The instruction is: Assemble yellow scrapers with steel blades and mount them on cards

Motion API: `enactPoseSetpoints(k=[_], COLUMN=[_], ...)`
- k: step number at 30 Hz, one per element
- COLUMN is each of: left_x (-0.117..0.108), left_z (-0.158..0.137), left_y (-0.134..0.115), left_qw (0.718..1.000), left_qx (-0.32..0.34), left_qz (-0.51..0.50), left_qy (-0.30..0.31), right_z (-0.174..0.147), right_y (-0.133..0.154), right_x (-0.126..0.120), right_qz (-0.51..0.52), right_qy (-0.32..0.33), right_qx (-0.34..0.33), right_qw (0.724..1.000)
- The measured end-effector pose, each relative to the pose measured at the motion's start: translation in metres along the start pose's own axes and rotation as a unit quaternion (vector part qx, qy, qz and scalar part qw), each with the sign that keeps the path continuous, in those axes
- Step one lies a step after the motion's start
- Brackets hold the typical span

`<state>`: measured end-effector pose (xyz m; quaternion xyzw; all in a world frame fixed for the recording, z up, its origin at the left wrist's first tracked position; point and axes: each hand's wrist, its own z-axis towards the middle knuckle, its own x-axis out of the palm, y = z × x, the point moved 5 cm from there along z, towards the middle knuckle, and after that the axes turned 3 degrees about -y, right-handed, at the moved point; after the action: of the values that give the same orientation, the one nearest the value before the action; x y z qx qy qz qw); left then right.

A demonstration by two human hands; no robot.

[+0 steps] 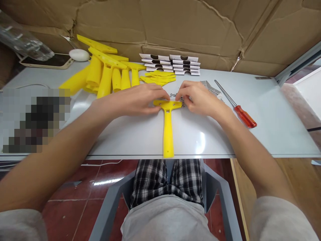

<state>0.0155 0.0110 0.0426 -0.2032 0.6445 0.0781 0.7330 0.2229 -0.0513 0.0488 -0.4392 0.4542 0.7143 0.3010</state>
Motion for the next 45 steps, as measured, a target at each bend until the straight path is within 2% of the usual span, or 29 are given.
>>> enactPoseSetpoints(k=[3, 5, 7, 11, 15, 20, 23, 29, 33, 37, 45], left_x=[-0.012, -0.016, -0.013, 0.001, 0.003, -0.005, -0.005, -0.007, -0.008, -0.004, -0.005], left_z=[-0.004, -0.008, -0.010, -0.011, -0.014, -0.021, -0.022, -0.020, -0.020, -0.019, -0.014], left_y=[-0.006, -0.014, -0.026, -0.047, -0.047, -0.035, -0.034, -0.039, -0.043, -0.044, -0.041], left_qw=[0.995, 0.987, 0.984, 0.983, 0.986, 0.990, 0.989, 0.983, 0.985, 0.990, 0.990], left_qx=[-0.047, -0.102, -0.142, -0.178, -0.161, -0.121, -0.125, -0.172, -0.159, -0.128, -0.141], left_qz=[0.004, 0.003, 0.006, 0.046, 0.053, 0.049, 0.053, 0.071, 0.059, 0.056, 0.002], left_qy=[-0.093, -0.123, -0.106, -0.020, -0.002, -0.047, -0.053, -0.002, 0.011, 0.006, -0.022], right_z=[-0.002, -0.004, -0.005, -0.004, -0.003, -0.002, -0.001, 0.001, 0.002, 0.002, 0.001], right_y=[-0.010, -0.018, -0.025, -0.031, -0.030, -0.030, -0.032, -0.030, -0.029, -0.029, -0.033], right_x=[-0.019, -0.030, -0.036, -0.034, -0.031, -0.029, -0.025, -0.013, -0.011, -0.011, -0.014], right_qz=[-0.039, -0.060, -0.073, -0.076, -0.069, -0.066, -0.068, -0.045, -0.039, -0.042, -0.050], right_qy=[-0.043, -0.071, -0.086, -0.078, -0.076, -0.071, -0.056, -0.022, -0.017, -0.020, -0.035], right_qx=[0.069, 0.103, 0.119, 0.131, 0.126, 0.120, 0.121, 0.094, 0.089, 0.085, 0.076], right_qw=[0.996, 0.990, 0.986, 0.985, 0.987, 0.988, 0.989, 0.994, 0.995, 0.995, 0.995])
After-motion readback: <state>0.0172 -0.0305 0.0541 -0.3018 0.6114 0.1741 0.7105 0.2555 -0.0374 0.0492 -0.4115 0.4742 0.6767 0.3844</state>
